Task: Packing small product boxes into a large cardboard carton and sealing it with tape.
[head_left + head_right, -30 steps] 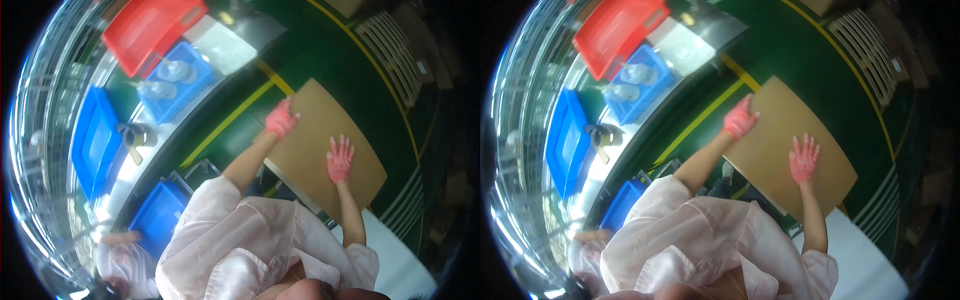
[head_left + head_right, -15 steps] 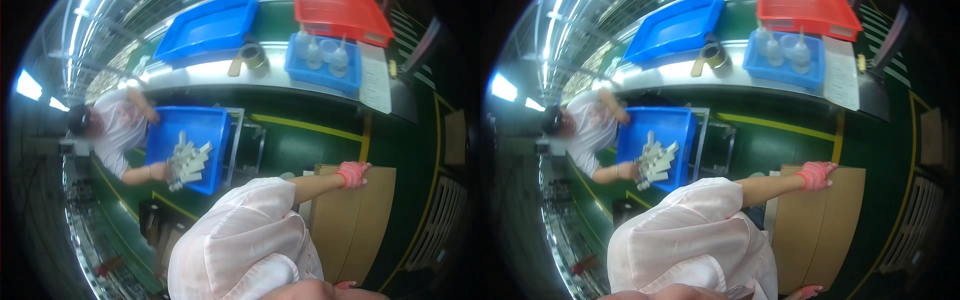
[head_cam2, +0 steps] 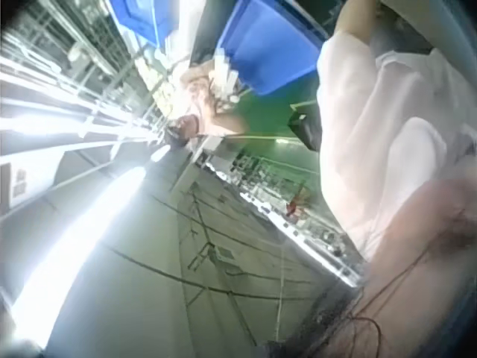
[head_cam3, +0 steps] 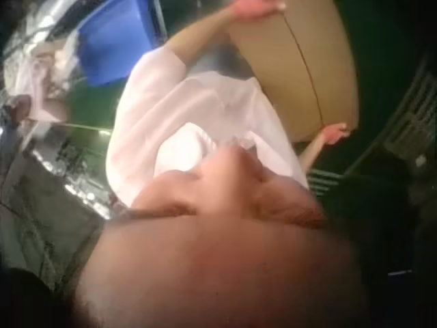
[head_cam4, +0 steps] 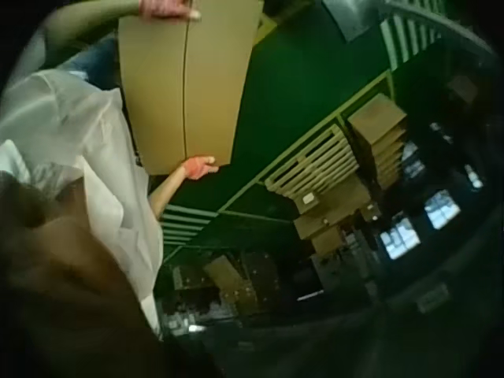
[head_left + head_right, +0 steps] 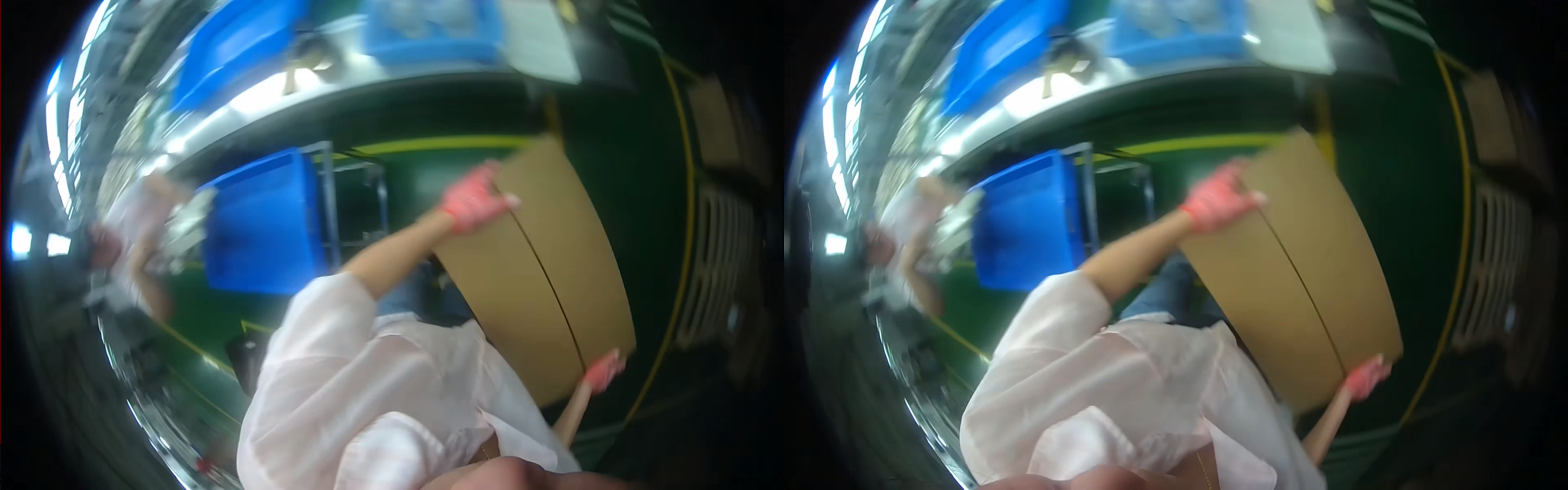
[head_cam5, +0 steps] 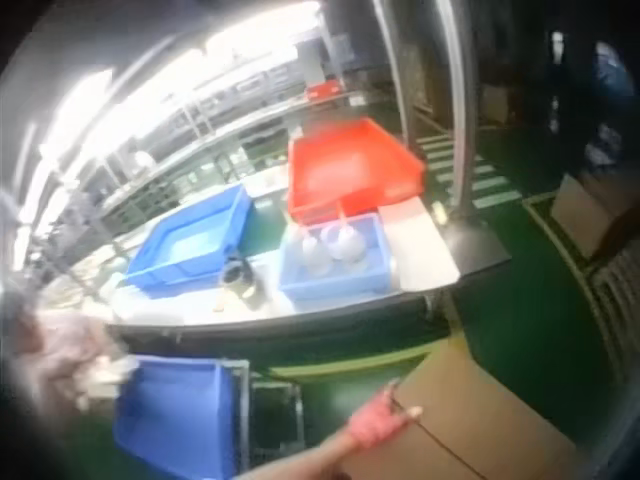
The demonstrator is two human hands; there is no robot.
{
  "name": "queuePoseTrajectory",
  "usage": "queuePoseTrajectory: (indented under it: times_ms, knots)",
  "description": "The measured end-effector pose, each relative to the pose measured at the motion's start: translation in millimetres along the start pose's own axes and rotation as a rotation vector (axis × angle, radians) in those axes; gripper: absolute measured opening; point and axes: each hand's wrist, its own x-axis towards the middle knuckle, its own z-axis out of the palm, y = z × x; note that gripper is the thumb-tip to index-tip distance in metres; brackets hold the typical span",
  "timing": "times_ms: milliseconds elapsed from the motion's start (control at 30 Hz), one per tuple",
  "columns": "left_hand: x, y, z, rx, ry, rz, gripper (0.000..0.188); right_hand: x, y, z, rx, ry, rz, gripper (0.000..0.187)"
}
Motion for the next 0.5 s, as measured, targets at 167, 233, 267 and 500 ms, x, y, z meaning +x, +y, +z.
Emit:
queuePoseTrajectory:
  times_ms: [167,233,267,500]
  knots:
    - [19.7,3.0,-31.4,-0.034,0.042,-0.187,0.094,-51.9,-146.3,-28.2,-0.004,0.193,0.099,0.060]
    - [22.7,1.9,-32.9,0.018,0.012,-0.112,0.092,-33.6,-132.7,-13.4,-0.160,0.486,-0.413,0.052]
    - [19.8,-3.7,-35.2,0.057,0.018,-0.140,0.091,-45.9,-163.7,-26.6,-0.284,0.426,-0.574,0.049]
    - [11.3,-11.3,-22.0,0.052,-0.011,-0.188,0.088,-133.5,-304.8,-7.1,-0.267,0.028,-1.252,0.055]
